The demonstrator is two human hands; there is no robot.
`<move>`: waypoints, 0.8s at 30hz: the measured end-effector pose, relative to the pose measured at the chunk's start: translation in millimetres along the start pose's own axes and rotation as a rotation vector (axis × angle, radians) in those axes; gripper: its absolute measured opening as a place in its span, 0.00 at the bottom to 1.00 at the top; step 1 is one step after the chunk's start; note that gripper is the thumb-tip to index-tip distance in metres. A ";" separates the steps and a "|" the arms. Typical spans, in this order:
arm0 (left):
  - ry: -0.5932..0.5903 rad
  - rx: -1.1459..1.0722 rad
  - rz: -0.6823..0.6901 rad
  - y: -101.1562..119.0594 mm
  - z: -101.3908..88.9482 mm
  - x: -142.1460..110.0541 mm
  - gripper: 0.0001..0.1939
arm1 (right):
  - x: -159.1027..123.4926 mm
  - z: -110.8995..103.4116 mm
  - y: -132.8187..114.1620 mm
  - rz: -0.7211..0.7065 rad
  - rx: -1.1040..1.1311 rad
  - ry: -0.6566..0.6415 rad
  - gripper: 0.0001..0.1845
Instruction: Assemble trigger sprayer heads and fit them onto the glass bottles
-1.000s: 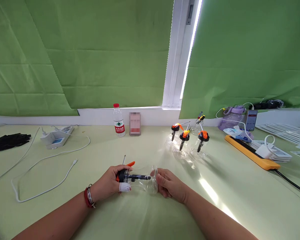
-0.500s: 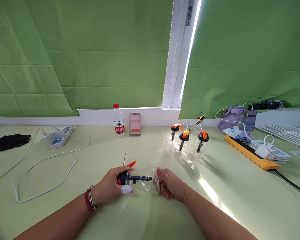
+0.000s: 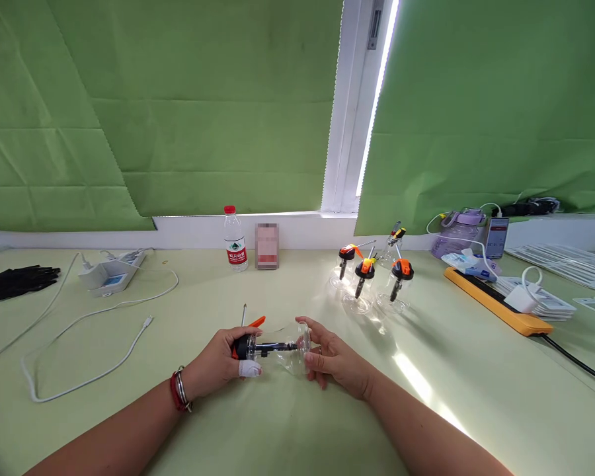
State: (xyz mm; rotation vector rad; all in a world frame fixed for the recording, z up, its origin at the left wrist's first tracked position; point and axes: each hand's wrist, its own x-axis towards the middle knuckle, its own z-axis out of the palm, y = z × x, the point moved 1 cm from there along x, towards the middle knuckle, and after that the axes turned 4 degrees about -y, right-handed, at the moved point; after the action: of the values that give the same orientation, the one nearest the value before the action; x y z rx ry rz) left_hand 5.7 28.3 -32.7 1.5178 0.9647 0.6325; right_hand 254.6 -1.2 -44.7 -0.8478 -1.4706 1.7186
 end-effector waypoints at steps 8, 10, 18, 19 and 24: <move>0.021 0.156 0.072 6.0 4.1 -4.0 0.35 | 4.7 -2.2 7.4 0.125 -0.060 0.103 0.32; 0.005 0.154 0.078 7.0 3.1 -4.3 0.34 | 5.5 -2.2 9.3 0.104 -0.069 0.107 0.32; 0.022 0.024 -0.022 8.1 -2.2 -1.6 0.34 | -0.2 -0.9 0.7 -0.054 -0.011 0.011 0.41; 0.024 0.034 -0.018 7.2 -2.0 -1.4 0.33 | -0.6 -0.9 -0.1 -0.047 -0.012 0.023 0.44; 0.027 0.137 0.064 2.9 -1.1 -1.1 0.30 | 1.8 -2.7 2.2 0.023 -0.119 0.044 0.32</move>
State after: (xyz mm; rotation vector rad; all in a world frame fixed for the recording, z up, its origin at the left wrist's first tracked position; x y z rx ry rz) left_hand 4.9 28.0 -29.5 1.6705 1.0007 0.6448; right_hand 255.7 1.5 -47.3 -0.9627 -1.5510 1.6313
